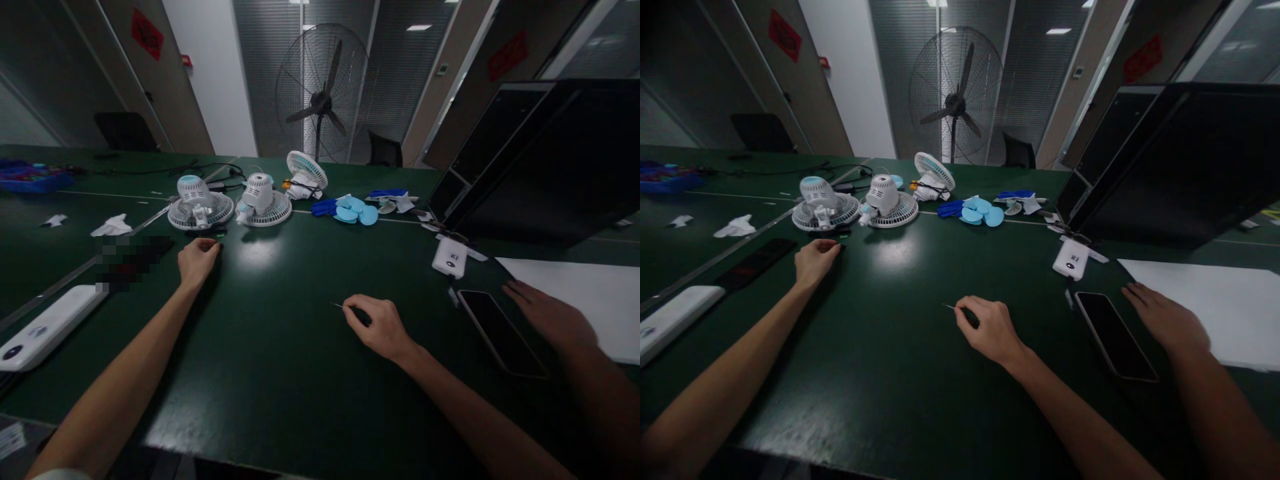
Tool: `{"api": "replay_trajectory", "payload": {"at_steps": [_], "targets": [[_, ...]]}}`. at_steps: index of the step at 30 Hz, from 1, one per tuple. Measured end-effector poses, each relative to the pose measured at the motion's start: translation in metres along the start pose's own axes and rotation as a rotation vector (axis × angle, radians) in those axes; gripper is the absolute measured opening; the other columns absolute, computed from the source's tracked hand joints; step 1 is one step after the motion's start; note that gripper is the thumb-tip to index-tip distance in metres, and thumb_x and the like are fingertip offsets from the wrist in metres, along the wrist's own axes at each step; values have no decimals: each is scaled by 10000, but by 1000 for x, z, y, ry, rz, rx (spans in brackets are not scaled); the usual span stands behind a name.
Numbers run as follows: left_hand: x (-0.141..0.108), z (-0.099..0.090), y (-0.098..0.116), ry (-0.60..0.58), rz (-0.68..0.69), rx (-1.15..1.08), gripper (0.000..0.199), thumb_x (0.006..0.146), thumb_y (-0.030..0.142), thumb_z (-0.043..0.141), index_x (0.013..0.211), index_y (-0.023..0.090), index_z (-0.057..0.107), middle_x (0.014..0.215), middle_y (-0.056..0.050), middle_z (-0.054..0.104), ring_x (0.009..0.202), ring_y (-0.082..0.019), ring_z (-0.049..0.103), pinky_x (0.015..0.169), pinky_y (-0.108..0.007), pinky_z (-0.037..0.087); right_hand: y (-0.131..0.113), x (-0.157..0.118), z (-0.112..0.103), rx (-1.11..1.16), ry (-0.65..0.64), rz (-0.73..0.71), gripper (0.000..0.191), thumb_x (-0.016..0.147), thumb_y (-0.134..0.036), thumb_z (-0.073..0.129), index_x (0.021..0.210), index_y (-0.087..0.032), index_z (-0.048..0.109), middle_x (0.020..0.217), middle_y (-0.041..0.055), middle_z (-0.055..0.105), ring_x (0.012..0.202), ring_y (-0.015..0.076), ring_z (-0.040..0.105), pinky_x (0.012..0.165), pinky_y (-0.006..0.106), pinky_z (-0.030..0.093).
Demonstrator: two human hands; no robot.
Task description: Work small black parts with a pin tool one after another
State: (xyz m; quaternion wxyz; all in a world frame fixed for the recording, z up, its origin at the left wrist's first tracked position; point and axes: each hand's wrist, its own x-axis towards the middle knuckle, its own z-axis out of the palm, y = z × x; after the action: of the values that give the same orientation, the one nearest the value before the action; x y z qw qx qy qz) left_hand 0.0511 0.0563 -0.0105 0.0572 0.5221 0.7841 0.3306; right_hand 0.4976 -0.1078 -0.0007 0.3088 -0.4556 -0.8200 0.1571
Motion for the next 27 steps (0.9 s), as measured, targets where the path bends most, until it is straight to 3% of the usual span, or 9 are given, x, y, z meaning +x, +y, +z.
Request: {"api": "replay_trajectory", "payload": {"at_steps": [5, 9, 14, 18, 22, 27], "targets": [[2, -1, 0, -41, 40, 53, 431, 846, 483, 647, 1110, 169, 779, 1017, -118, 776, 985, -316, 709, 905, -374, 517, -2, 1, -1, 1, -2, -1, 159, 1017, -232, 546, 1025, -199, 701, 928, 37, 739, 793, 171, 705, 759, 306, 558], [-11, 1, 18, -236, 231, -25, 390, 853, 475, 663, 1081, 181, 781, 1008, -90, 772, 940, -275, 707, 867, -330, 519, 0, 0, 1, 1, 0, -10, 155, 1014, -228, 548, 1027, -198, 699, 929, 42, 742, 796, 174, 703, 761, 308, 562], [-77, 9, 75, -621, 658, -233, 316, 919, 443, 643, 1096, 205, 753, 1079, -75, 732, 937, -221, 674, 851, -323, 515, 0, 1, 0, -6, -34, -13, 145, 1019, -236, 544, 1021, -204, 685, 913, 33, 733, 770, 163, 690, 714, 284, 540], [-139, 11, 113, -830, 865, -335, 242, 962, 381, 632, 1108, 212, 725, 1071, -67, 695, 937, -195, 645, 832, -316, 509, -4, 1, -2, -46, -89, -26, 129, 1007, -238, 558, 1019, -213, 684, 888, 21, 723, 727, 154, 669, 679, 276, 499], [-171, 8, 122, -907, 951, -371, 198, 961, 314, 655, 1133, 225, 700, 1082, -56, 679, 980, -195, 623, 867, -325, 496, -6, 2, -2, -103, -122, -54, 122, 990, -231, 568, 992, -213, 688, 861, 14, 715, 689, 149, 650, 653, 279, 456], [-175, 11, 120, -884, 965, -368, 191, 950, 290, 671, 1127, 222, 693, 1079, -55, 677, 980, -205, 607, 879, -350, 486, -4, 0, 0, -139, -135, -86, 124, 975, -237, 581, 986, -221, 704, 855, 14, 723, 687, 150, 653, 642, 278, 436]]}}
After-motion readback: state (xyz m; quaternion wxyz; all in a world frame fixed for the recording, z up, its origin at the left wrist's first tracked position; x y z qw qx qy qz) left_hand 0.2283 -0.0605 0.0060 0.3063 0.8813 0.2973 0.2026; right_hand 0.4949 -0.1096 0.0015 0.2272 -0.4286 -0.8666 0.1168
